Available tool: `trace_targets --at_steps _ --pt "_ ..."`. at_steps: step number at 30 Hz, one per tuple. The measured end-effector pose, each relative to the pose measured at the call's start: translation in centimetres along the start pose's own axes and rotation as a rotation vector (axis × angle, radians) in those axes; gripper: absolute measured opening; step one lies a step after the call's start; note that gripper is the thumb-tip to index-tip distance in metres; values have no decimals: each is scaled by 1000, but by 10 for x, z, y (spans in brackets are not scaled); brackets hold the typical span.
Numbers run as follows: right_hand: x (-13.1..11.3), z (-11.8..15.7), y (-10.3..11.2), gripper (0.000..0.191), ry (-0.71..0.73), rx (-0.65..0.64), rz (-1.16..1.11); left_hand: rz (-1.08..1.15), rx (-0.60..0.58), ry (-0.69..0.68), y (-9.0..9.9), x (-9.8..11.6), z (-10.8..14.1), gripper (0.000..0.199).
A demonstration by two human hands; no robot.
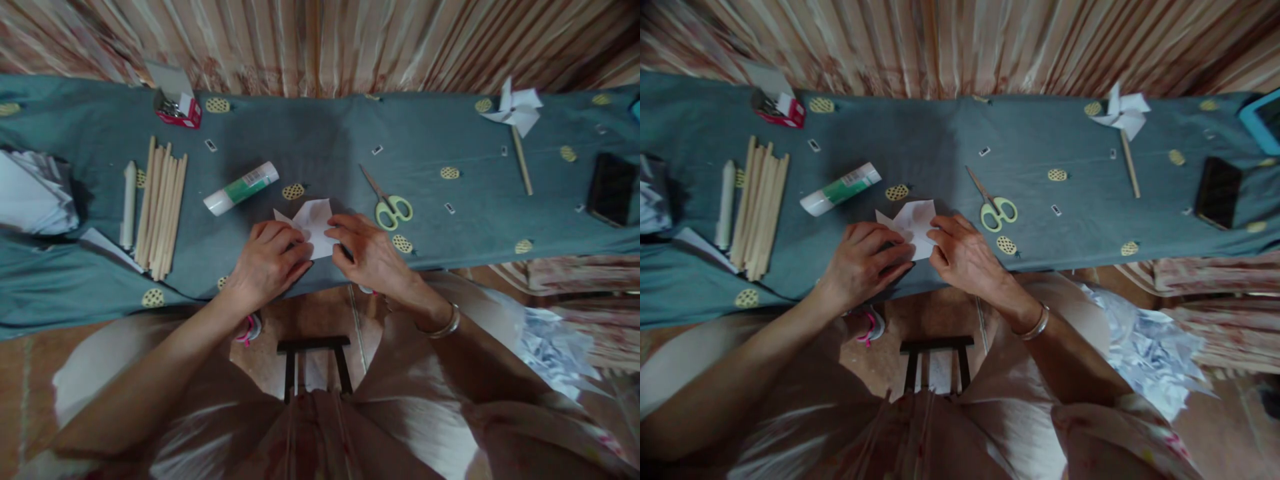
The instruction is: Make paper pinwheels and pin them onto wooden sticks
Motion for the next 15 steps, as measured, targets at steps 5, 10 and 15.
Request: trace_targets --at_steps 5,10,15 --pt "-2 0 0 27 -25 -27 2 -31 -13 -68 -2 11 -3 15" --pt "0 2 1 32 -25 -95 -21 6 -16 -58 -2 13 -2 17" --pt "3 3 5 29 -23 -120 -58 13 -3 -52 1 13 -3 18"
Point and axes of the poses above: each hand's wrist, its own z-axis away from the middle knuckle, its own y-axis out of the back of the hand, x = y × z, the point moved 7 cm from there along -z, towards the middle knuckle, and after that the axes turned 4 degrees about -z, right-handed, at the moved point
